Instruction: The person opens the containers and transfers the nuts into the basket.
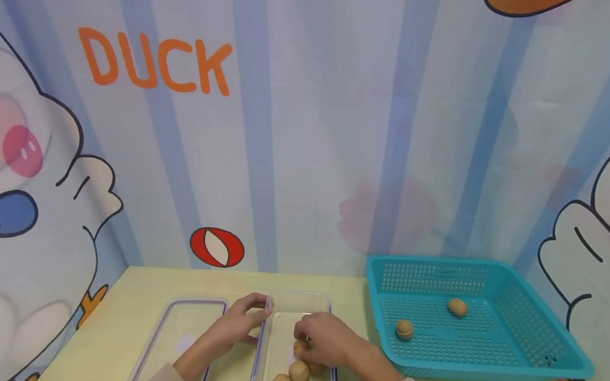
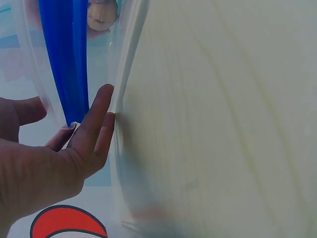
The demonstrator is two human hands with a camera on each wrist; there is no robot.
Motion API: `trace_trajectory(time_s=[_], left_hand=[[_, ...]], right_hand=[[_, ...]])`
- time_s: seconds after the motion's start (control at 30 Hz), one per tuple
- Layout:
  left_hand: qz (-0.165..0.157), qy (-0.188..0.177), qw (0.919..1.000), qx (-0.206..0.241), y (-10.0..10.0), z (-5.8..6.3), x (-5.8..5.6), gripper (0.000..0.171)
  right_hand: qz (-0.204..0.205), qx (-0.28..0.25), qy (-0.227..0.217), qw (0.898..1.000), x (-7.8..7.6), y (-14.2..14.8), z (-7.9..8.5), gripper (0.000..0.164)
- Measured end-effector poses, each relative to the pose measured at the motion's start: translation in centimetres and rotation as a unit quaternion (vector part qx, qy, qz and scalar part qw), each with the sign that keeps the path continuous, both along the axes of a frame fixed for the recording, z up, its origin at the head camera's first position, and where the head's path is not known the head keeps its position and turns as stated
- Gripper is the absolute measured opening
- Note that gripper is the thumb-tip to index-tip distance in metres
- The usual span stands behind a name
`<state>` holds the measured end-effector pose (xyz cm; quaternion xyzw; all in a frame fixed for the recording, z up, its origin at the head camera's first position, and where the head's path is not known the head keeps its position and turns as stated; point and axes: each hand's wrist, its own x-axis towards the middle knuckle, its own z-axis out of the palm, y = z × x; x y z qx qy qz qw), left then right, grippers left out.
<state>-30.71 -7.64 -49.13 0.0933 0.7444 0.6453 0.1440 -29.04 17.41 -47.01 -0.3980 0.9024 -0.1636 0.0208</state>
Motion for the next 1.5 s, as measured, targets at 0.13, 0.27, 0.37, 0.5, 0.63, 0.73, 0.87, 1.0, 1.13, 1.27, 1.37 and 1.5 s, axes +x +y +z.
trace_trajectory(time_s=[0.13,0.27,0.37,0.5,0.63,0.73,0.87,1.0,1.13,1.27,1.37,1.5], left_hand=[[-0.003,0.001,1.0000,0.001,0.0,0.0,-0.1,0.038],[-0.001,0.001,1.0000,0.001,-0.1,0.0,-0.1,0.038],[0.000,0.002,1.0000,0.001,-0.1,0.0,0.0,0.038],[0.003,0.000,1.0000,0.002,-0.1,0.1,0.1,0.039],[0.008,0.004,1.0000,0.002,0.0,0.0,0.1,0.039],[0.010,0.006,0.9999,0.000,0.1,0.1,0.2,0.038],[0.007,0.003,1.0000,-0.003,0.1,0.2,0.3,0.039],[0.002,0.003,1.0000,-0.002,0.0,0.1,0.1,0.041],[-0.001,-0.001,1.0000,-0.002,0.0,-0.2,-0.1,0.041],[-0.001,-0.002,1.0000,-0.002,0.0,-0.3,-0.2,0.042],[0.002,0.001,1.0000,-0.001,-0.1,-0.2,-0.1,0.041],[0.002,0.001,1.0000,0.001,-0.1,-0.1,0.0,0.039]], right_hand=[[-0.011,-0.023,-0.014,1.000,0.0,0.0,-0.1,0.020],[-0.034,-0.081,-0.044,0.995,-0.1,0.2,-0.1,0.029],[-0.038,-0.119,-0.049,0.991,-0.1,0.5,0.2,0.027],[-0.036,-0.146,-0.042,0.988,0.1,1.0,0.8,0.023],[-0.033,-0.168,-0.010,0.985,0.5,2.0,1.9,0.021],[-0.029,-0.187,0.018,0.982,0.8,3.0,2.9,0.020],[-0.045,-0.203,0.037,0.977,1.3,4.8,4.1,0.019],[-0.083,-0.204,0.059,0.974,1.5,6.8,4.9,0.021],[-0.120,-0.201,0.088,0.968,1.3,8.7,5.4,0.026],[-0.146,-0.193,0.120,0.963,1.1,10.5,6.0,0.029],[-0.168,-0.191,0.125,0.959,0.9,11.8,6.4,0.031],[-0.207,-0.193,0.109,0.953,0.5,13.3,6.2,0.032]])
